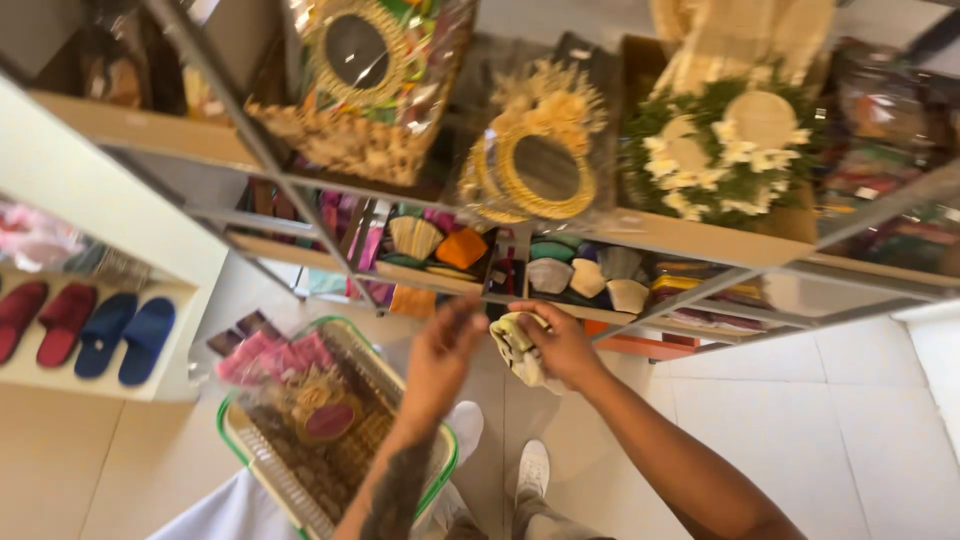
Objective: Cleaning and dusting various gift items and a woven basket on retail shelves.
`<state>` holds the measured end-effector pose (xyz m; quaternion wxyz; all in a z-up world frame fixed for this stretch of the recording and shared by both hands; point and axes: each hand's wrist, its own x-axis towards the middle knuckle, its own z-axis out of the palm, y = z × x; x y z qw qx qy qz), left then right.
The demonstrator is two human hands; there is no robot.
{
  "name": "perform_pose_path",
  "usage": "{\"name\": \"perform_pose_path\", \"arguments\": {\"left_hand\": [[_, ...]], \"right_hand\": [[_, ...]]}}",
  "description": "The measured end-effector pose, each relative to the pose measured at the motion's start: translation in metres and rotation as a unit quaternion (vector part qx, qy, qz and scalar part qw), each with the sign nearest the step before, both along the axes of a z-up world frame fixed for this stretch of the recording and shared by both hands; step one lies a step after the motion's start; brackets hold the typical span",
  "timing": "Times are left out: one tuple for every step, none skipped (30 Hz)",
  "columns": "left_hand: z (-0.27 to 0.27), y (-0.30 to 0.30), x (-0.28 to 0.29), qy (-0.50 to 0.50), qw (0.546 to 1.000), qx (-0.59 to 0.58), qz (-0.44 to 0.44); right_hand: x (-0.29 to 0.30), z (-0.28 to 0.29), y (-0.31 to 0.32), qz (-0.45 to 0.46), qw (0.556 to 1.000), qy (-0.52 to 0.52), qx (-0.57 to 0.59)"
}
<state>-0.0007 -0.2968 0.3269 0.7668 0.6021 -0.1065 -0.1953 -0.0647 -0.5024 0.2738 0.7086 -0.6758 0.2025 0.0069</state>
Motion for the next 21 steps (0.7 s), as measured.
{"name": "perform_pose_path", "arguments": {"left_hand": [[0.017,-0.01,0.02,-0.006,1.0,0.0,-0.011],[0.034,-0.02,0.04,-0.073,0.996,0.031,0.04],[0.052,-0.031,0.06,-0.14,0.984,0.06,0.092],[0.065,-0.041,0.077,-0.145,0.984,0.06,0.085],[0.079,-0.051,0.094,-0.217,0.959,0.121,0.134],[0.093,-0.061,0.11,-0.286,0.923,0.181,0.185],[0.093,-0.071,0.125,-0.292,0.922,0.18,0.181],[0.092,-0.08,0.139,-0.298,0.911,0.221,0.182],[0.092,-0.089,0.154,-0.304,0.898,0.261,0.183],[0.094,-0.095,0.159,-0.31,0.897,0.26,0.18],[0.096,-0.102,0.166,-0.298,0.888,0.309,0.163],[0.096,-0.106,0.169,-0.282,0.877,0.359,0.147],[0.104,-0.109,0.168,-0.286,0.876,0.361,0.144],[0.112,-0.112,0.166,-0.256,0.889,0.361,0.12],[0.119,-0.113,0.165,-0.225,0.9,0.36,0.096],[0.118,-0.115,0.165,-0.228,0.899,0.363,0.096],[0.118,-0.117,0.165,-0.16,0.937,0.303,0.074],[0.117,-0.119,0.167,-0.092,0.965,0.239,0.05],[0.114,-0.12,0.17,-0.095,0.965,0.241,0.05],[0.108,-0.121,0.171,-0.073,0.977,0.195,0.048],[0.103,-0.121,0.172,-0.052,0.986,0.149,0.047]], "right_hand": [[-0.004,0.015,-0.014,-0.011,1.0,-0.006,0.0],[-0.008,0.029,-0.027,-0.019,0.996,-0.036,0.076],[-0.012,0.043,-0.04,-0.026,0.986,-0.067,0.15],[-0.016,0.066,-0.046,-0.032,0.985,-0.074,0.151],[-0.02,0.089,-0.052,0.028,0.969,-0.239,0.061],[-0.024,0.112,-0.057,0.089,0.914,-0.394,-0.033],[-0.021,0.115,-0.065,0.083,0.913,-0.398,-0.034],[-0.019,0.117,-0.072,0.011,0.951,-0.257,0.17],[-0.015,0.119,-0.079,-0.058,0.924,-0.099,0.364],[-0.013,0.117,-0.087,-0.06,0.923,-0.106,0.366],[-0.01,0.114,-0.094,-0.052,0.917,-0.115,0.378],[-0.01,0.11,-0.1,-0.043,0.911,-0.121,0.391],[-0.006,0.106,-0.106,-0.045,0.91,-0.125,0.394],[-0.003,0.101,-0.11,-0.05,0.912,-0.103,0.394],[0.0,0.096,-0.113,-0.054,0.914,-0.081,0.394],[-0.004,0.113,-0.109,-0.054,0.912,-0.083,0.397],[-0.008,0.13,-0.103,0.026,0.914,-0.226,0.335],[-0.012,0.147,-0.099,0.105,0.889,-0.363,0.261],[-0.006,0.135,-0.105,0.104,0.887,-0.365,0.262],[-0.002,0.122,-0.111,0.052,0.912,-0.221,0.341],[0.002,0.108,-0.115,0.0,0.91,-0.07,0.41]]}}
